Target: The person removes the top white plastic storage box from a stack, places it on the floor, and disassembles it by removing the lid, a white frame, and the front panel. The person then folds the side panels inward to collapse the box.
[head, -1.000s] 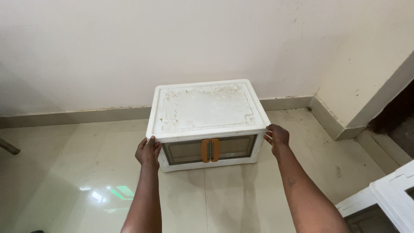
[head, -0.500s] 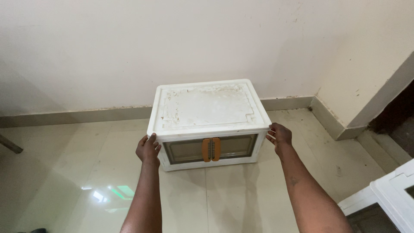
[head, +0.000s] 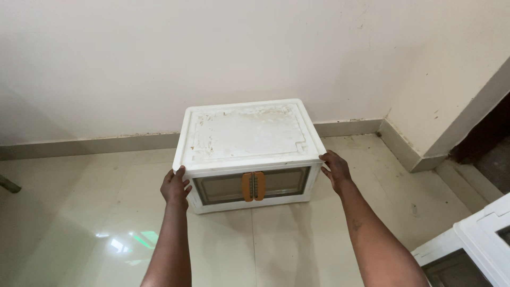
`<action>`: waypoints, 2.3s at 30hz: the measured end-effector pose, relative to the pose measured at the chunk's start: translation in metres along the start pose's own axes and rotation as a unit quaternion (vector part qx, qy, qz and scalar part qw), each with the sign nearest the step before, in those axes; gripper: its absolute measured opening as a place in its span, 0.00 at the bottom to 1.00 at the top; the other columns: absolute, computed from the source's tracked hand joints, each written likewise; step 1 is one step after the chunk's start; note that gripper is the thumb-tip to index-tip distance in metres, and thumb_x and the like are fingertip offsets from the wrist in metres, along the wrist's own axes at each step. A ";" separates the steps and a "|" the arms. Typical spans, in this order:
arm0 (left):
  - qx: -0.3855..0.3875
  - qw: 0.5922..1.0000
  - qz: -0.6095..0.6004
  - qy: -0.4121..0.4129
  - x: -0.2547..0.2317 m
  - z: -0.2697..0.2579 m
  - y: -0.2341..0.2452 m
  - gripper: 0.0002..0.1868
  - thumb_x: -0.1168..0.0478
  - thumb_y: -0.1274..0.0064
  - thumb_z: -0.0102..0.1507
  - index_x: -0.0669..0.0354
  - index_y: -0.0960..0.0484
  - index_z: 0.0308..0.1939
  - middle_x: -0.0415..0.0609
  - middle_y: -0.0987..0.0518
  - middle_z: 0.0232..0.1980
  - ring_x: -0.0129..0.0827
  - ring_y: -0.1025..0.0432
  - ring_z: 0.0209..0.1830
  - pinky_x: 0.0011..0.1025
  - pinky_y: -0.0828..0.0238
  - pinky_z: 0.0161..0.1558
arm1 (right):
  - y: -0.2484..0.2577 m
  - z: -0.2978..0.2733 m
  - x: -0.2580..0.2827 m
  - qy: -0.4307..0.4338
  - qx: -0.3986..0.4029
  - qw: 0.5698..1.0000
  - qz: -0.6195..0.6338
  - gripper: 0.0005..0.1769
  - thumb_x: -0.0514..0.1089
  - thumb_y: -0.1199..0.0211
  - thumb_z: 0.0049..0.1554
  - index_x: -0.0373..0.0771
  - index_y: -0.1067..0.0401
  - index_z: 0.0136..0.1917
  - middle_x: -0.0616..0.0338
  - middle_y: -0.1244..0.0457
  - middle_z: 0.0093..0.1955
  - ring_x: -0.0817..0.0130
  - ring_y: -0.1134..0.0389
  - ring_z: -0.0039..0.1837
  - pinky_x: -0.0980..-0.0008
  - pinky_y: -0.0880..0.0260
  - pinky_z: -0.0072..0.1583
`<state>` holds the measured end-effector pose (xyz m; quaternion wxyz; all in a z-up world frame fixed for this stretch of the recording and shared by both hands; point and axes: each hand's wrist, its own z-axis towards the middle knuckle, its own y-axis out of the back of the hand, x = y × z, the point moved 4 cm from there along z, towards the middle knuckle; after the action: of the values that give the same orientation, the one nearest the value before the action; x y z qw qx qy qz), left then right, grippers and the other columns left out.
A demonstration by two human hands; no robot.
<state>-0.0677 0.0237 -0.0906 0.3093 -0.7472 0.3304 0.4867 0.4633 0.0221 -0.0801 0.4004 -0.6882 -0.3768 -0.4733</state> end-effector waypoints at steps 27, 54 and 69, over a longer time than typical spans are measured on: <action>0.077 0.996 0.014 -0.032 -0.024 -0.006 0.042 0.43 0.41 0.50 0.62 0.48 0.45 0.78 0.50 0.33 0.72 0.41 0.29 0.49 0.41 0.26 0.48 | -0.079 -0.041 0.010 -0.011 0.023 0.975 -0.220 0.34 0.53 0.36 0.51 0.44 0.33 0.69 0.53 0.36 0.66 0.59 0.37 0.67 0.58 0.37 0.68; 0.012 0.997 -0.050 -0.051 -0.044 0.015 0.086 0.35 0.52 0.49 0.62 0.47 0.37 0.73 0.45 0.27 0.63 0.31 0.24 0.44 0.32 0.28 0.41 | -0.125 -0.031 -0.023 0.001 0.016 0.999 -0.037 0.27 0.40 0.40 0.55 0.38 0.29 0.68 0.58 0.36 0.59 0.67 0.35 0.62 0.63 0.28 0.63; 0.024 0.999 -0.036 -0.027 -0.046 0.008 0.081 0.36 0.57 0.50 0.58 0.49 0.36 0.72 0.45 0.26 0.59 0.34 0.27 0.27 0.32 0.28 0.35 | -0.101 -0.016 -0.019 0.047 -0.024 0.998 -0.028 0.19 0.41 0.38 0.55 0.37 0.25 0.59 0.60 0.34 0.51 0.69 0.34 0.52 0.66 0.29 0.53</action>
<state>-0.1500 -0.0091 -0.0617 0.3531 -0.7375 0.3061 0.4875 0.3619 0.0445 -0.0751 0.3878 -0.6637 -0.3653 -0.5251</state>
